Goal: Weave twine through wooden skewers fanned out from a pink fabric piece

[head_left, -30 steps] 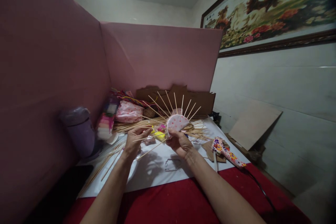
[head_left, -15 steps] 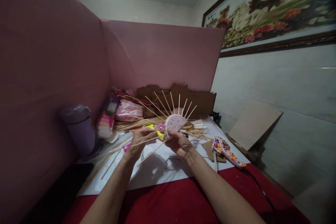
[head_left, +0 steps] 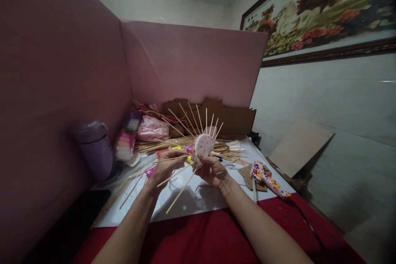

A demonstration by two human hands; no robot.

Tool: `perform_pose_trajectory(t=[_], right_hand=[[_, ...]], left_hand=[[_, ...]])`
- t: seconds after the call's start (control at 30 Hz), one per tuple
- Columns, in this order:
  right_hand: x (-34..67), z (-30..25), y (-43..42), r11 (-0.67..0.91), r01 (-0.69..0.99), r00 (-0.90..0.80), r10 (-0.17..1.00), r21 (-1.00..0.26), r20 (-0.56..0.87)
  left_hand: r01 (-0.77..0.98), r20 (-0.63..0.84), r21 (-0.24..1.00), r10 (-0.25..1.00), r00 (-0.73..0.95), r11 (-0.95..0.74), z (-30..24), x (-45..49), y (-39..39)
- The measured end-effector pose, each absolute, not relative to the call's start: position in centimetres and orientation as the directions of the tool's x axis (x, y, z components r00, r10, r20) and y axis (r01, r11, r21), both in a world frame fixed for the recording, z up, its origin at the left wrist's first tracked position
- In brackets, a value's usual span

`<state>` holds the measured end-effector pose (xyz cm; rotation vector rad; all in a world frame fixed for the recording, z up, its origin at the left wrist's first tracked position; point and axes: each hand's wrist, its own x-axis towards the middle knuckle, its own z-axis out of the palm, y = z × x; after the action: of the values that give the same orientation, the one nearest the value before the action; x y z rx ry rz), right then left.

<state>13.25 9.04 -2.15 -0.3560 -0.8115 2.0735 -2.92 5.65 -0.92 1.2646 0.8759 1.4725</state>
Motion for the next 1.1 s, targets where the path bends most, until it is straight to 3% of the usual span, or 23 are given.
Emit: perform_pose_trajectory(t=[0.33,0.53,0.77,1.0,1.1], right_hand=[[13.2,-2.7,9.0,-0.434,-0.573,-0.658,0.749,-0.695,0.075],[13.1,-2.5,9.1,-0.429,-0.559,-0.651,0.757,-0.709,0.055],[13.9,-1.9,9.5,-0.370,-0.567,-0.604,0.794,-0.736,0.066],[15.1,-1.6,10.6,-0.310,-0.595,-0.498,0.866,-0.741,0.037],[15.3,-1.7,11.2,-0.283,-0.597,-0.458,0.888,-0.750,0.030]], left_hand=[[-0.084,0.311,0.947,0.950,-0.021,-0.311,0.4,-2.3,4.7],[0.050,0.409,0.912,0.912,-0.022,-0.408,0.1,-2.4,5.2],[0.209,0.366,0.917,0.925,-0.104,-0.340,1.4,-4.2,5.9],[0.167,0.254,0.953,0.967,0.009,-0.252,4.3,-6.3,5.8],[0.245,0.264,0.936,0.964,-0.010,-0.254,4.7,-6.7,6.0]])
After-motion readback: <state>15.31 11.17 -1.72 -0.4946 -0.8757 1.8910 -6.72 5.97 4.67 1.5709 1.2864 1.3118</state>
